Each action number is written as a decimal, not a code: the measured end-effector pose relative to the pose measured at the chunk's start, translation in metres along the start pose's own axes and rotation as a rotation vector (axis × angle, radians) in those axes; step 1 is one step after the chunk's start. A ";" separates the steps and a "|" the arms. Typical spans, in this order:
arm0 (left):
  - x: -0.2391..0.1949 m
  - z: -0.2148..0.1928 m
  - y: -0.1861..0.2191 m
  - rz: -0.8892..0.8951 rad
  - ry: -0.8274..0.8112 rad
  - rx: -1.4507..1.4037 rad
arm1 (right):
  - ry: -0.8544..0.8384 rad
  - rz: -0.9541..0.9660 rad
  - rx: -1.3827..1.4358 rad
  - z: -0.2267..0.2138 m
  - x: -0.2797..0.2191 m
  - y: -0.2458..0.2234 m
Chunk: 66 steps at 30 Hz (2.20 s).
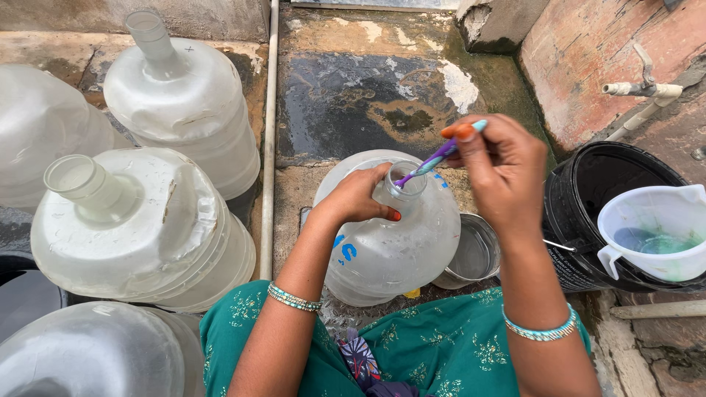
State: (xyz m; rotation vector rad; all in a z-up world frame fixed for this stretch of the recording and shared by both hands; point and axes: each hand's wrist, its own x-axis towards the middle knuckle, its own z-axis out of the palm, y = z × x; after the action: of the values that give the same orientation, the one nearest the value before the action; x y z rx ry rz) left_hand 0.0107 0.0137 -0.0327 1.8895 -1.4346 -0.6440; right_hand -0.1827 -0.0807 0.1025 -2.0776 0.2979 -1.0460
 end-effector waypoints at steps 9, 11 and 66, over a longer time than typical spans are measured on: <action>-0.006 -0.002 0.008 0.015 0.025 -0.002 | 0.052 -0.051 -0.022 0.004 0.006 -0.023; -0.005 -0.003 0.009 0.012 0.026 0.000 | 0.122 -0.058 0.027 -0.002 0.002 -0.031; -0.009 -0.009 0.009 -0.018 -0.124 -0.003 | -0.177 -0.095 -0.241 -0.025 0.003 -0.044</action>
State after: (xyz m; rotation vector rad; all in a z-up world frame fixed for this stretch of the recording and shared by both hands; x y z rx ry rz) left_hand 0.0088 0.0229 -0.0203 1.8908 -1.4942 -0.7830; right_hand -0.2053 -0.0662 0.1448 -2.4044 0.2476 -0.9094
